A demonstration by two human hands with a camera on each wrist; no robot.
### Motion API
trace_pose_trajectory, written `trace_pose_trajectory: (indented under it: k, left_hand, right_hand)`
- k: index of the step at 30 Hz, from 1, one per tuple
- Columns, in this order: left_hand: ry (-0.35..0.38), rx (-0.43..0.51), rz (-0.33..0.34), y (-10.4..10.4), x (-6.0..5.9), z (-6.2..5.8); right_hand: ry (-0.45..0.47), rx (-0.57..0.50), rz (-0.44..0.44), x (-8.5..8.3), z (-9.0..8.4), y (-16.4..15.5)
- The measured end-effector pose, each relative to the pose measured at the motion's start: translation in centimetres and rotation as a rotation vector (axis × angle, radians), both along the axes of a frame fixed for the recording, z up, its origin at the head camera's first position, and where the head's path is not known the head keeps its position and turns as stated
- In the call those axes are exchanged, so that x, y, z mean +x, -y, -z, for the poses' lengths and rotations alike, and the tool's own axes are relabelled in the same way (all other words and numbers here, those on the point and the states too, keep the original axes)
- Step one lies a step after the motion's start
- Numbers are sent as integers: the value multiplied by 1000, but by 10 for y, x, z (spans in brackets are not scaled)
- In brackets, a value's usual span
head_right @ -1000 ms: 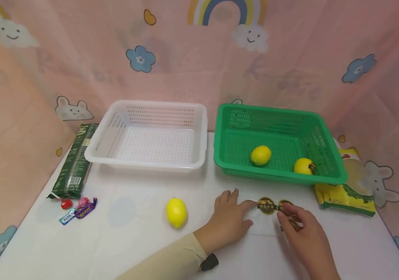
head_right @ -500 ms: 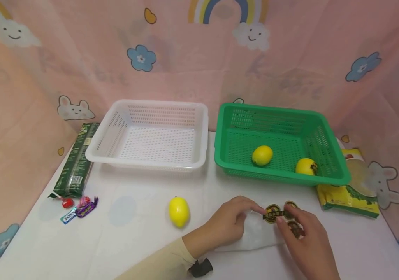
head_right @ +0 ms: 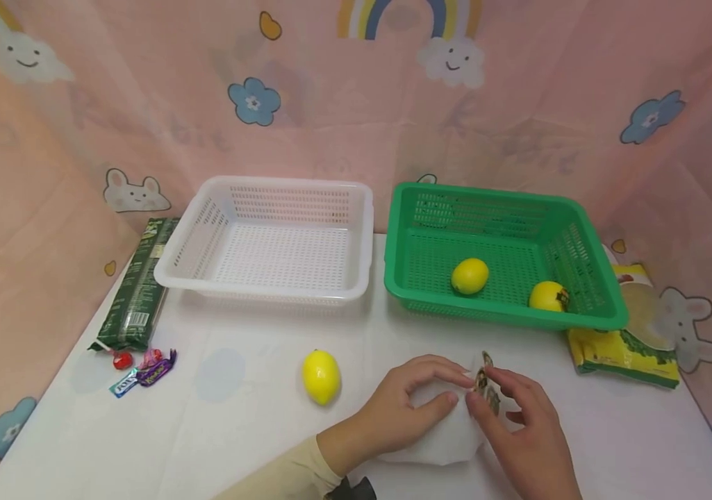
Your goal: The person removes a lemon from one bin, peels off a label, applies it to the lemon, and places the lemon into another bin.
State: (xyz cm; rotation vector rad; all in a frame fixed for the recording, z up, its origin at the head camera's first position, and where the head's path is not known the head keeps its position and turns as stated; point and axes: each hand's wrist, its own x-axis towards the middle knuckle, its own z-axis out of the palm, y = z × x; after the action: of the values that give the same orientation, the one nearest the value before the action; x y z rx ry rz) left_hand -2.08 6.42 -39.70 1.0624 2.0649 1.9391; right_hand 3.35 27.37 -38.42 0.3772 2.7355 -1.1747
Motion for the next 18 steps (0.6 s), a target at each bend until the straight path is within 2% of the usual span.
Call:
trace_pose_trajectory:
  k: [7,14,16,18]
  left_hand:
    - [-64,-10,-16,1,-3,1]
    - [-27,-23,-43,-1,-5,0]
    - [-16,-45,-63,-2,-5,1]
    - [-8,-104,-72,-3,-7,4]
  right_hand:
    - [14,-7,44,-2,-3,-6]
    - [-77,115,88,2,-4,-19]
    - [-86,134,105,3,-5,-23]
    - [-81,137,142,4,-5,-26]
